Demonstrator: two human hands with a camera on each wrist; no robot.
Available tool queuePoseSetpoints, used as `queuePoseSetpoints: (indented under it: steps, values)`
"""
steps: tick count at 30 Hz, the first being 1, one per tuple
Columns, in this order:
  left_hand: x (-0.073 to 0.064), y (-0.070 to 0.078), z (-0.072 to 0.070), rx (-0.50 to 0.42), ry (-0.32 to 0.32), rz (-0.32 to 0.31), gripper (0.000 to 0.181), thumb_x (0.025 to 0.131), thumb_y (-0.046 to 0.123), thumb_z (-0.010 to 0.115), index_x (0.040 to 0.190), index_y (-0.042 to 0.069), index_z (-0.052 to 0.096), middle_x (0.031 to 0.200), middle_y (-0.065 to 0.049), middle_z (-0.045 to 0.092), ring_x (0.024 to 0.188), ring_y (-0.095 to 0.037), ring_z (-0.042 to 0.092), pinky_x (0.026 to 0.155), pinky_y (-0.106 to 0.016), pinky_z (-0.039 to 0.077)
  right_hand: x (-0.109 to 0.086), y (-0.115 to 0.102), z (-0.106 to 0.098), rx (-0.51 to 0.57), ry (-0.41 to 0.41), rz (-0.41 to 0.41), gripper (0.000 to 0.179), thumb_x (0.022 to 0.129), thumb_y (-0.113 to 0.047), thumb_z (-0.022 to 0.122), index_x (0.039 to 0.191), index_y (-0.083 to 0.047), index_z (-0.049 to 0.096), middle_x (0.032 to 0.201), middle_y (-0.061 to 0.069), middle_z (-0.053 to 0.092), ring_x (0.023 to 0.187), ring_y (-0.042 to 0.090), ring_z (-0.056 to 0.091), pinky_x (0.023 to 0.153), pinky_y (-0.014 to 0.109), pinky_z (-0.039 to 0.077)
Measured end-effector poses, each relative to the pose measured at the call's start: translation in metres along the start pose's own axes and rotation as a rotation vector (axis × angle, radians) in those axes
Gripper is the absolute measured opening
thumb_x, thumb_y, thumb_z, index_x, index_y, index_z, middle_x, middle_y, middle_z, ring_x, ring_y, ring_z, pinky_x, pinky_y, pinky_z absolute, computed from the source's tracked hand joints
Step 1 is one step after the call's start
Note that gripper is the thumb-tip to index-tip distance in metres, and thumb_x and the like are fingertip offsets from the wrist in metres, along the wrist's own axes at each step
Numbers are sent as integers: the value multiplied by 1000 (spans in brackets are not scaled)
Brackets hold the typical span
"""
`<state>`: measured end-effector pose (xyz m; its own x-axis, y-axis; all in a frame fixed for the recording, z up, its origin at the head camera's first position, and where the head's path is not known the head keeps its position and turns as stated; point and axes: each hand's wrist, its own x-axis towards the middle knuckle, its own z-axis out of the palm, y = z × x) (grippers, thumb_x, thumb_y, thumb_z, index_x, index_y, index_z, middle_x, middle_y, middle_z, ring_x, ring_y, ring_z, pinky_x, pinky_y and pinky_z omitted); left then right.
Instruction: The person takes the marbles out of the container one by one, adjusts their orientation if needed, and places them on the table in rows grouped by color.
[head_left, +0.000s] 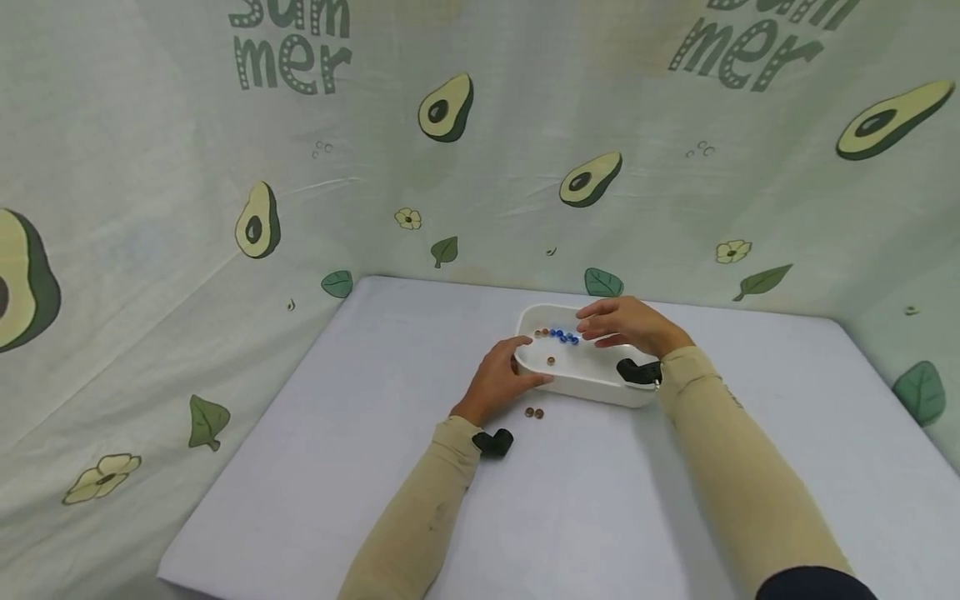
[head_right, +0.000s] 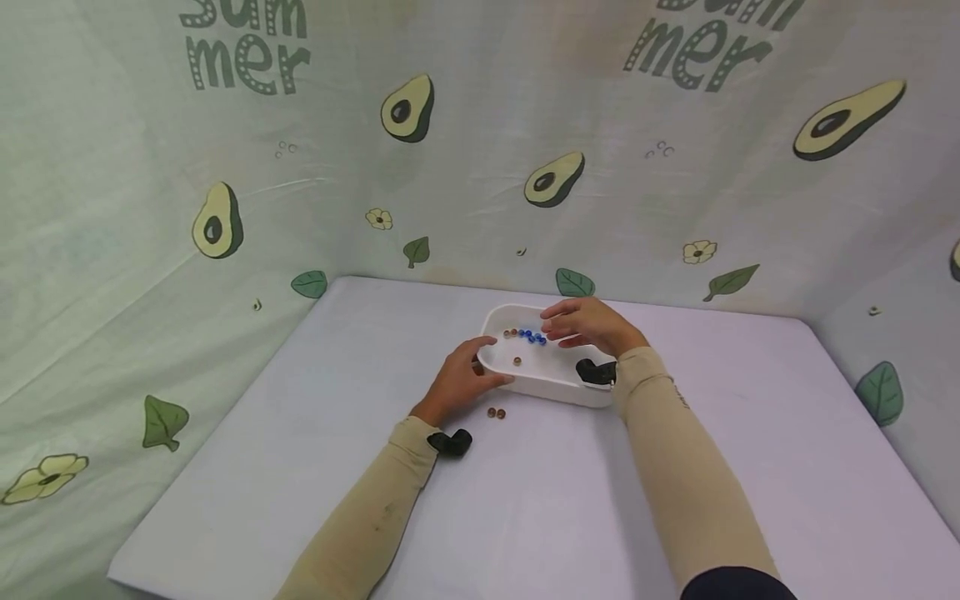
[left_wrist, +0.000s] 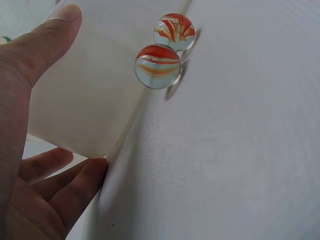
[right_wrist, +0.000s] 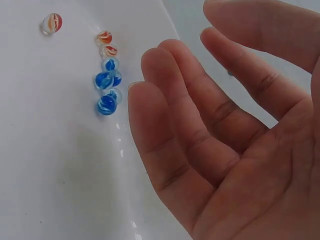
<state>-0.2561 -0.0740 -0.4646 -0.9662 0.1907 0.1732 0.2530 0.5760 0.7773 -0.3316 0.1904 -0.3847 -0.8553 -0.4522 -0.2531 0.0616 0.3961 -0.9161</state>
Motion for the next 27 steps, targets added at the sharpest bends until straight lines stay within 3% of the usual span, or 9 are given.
queuePoseSetpoints:
  steps: [17,27]
  values:
    - [0,-2,0,33,13,39,76,80,48,83,142,15,54,139,-5,54,104,-16,53,86,-31,49,28,10,14,-51,-18,19,41,94,-15,71,129,4,62,121,16,66,103,25,62,93,44,51]
    - [1,-3,1,28,15,46,76,80,47,84,141,15,54,136,-6,55,101,-16,52,82,-29,48,36,10,20,-160,-107,-22,29,91,-10,72,117,1,69,114,11,68,102,24,62,92,44,51]
